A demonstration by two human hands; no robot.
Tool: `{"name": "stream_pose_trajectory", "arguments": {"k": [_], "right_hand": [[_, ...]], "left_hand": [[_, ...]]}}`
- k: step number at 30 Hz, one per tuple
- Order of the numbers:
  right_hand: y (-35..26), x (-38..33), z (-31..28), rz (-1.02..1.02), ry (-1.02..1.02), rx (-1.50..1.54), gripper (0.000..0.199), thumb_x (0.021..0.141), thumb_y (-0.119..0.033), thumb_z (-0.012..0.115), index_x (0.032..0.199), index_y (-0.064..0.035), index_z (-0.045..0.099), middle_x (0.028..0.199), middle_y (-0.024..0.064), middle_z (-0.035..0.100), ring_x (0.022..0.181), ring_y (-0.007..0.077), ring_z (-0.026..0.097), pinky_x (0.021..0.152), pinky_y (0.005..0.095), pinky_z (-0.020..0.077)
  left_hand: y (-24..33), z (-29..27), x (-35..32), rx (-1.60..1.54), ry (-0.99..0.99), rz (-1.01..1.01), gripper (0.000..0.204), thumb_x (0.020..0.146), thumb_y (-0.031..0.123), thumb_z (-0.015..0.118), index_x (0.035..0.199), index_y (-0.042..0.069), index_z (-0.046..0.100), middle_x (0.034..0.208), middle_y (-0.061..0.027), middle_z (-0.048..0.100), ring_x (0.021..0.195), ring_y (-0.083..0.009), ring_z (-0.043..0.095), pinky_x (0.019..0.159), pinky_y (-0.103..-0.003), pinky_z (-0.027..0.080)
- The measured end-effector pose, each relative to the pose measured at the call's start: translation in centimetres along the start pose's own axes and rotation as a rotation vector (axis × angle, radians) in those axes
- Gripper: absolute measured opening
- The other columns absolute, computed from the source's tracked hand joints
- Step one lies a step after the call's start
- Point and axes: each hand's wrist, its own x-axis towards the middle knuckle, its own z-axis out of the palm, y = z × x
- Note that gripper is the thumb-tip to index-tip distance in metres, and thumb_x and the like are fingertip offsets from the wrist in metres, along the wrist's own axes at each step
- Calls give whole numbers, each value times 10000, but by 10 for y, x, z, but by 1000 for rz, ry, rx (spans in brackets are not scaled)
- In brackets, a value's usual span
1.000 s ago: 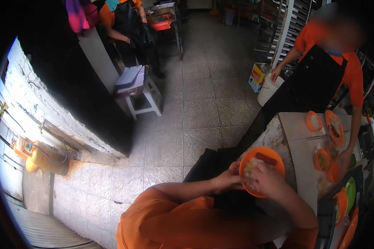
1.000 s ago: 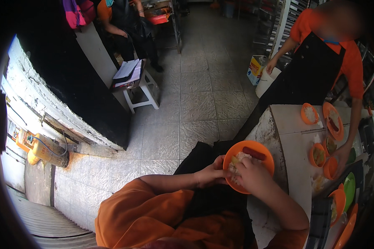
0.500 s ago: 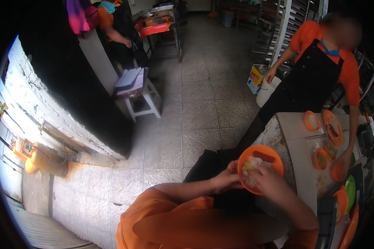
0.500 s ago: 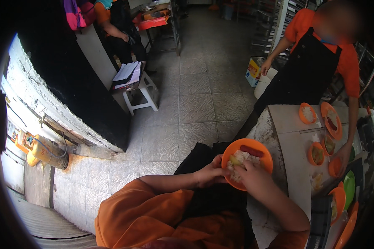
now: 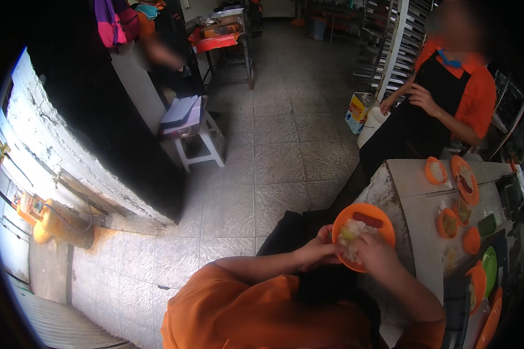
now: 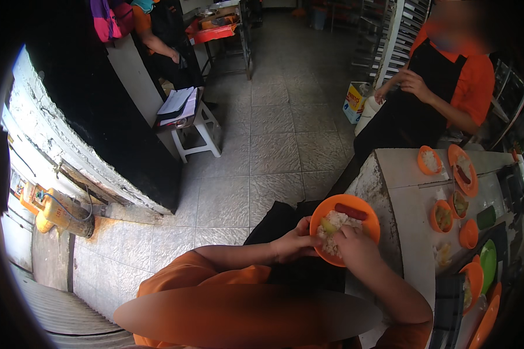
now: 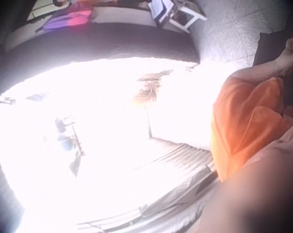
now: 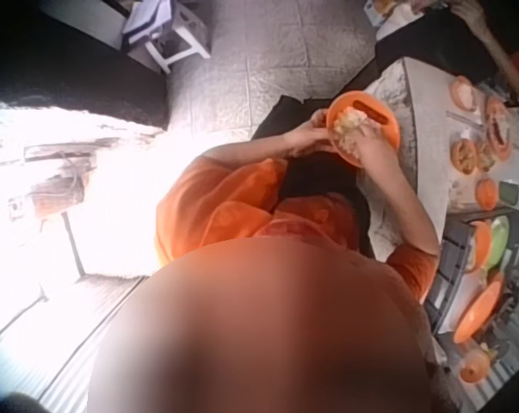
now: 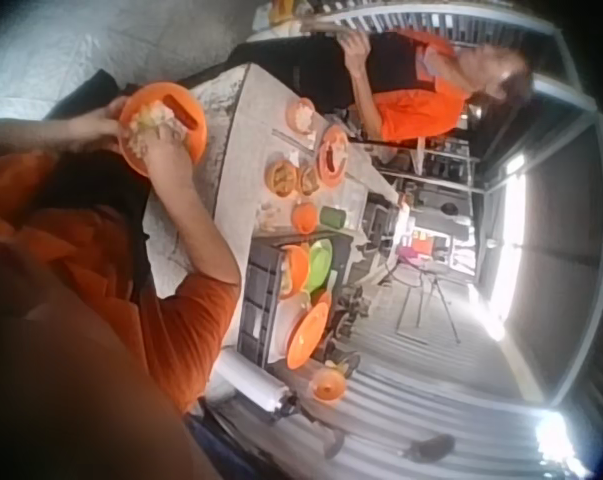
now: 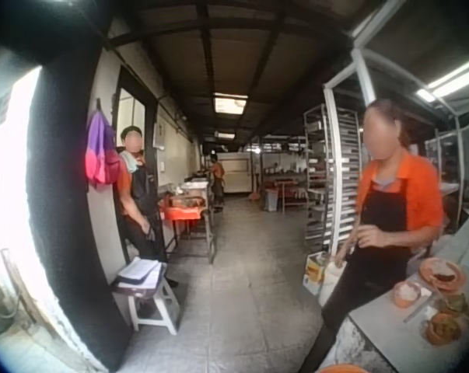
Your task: The person assembles meals by placing rice, sliced cucumbers, and a sausage into orange bowls. They handle the food items by hand and arrange them on a stainless steel counter.
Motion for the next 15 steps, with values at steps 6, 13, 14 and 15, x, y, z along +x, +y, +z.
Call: {"name": "stream_pose_trajectory", "arguments": {"k": [6,13,14,15], "right_hand": [[17,5,1,4,135,260,231,806,-62,617,1038,-70,622,987,90,605,895,261,627,762,355,539],[22,29,-60,336,-64,1121,259,856,-66,656,1107,-12,624,947,49,653,835,128,632,723,262,518],[20,31,-67,373,-71,1301,247,863,-63,650,1102,-4,623,960,46,655,857,118,633,731,255,520],[19,34,-76,368,-89,1369,235,872,-44,630,1100,8,618,1021,72,644,914,135,639,768,261,538]], "left_hand": [[5,-1,0,0,11,29,693,836,147,719,1339,188,245,1270,-67,464,1154,-202,542,905,-364,537],[41,6,-14,4,-16,95,670,849,122,695,1362,156,265,1308,-72,419,1211,-232,509,928,-406,541],[49,8,-19,24,-16,107,679,849,138,699,1361,140,254,1306,-83,422,1202,-236,518,910,-397,552],[57,9,-24,24,-20,114,678,857,135,684,1373,120,244,1300,-94,431,1200,-248,524,908,-410,555]]}}
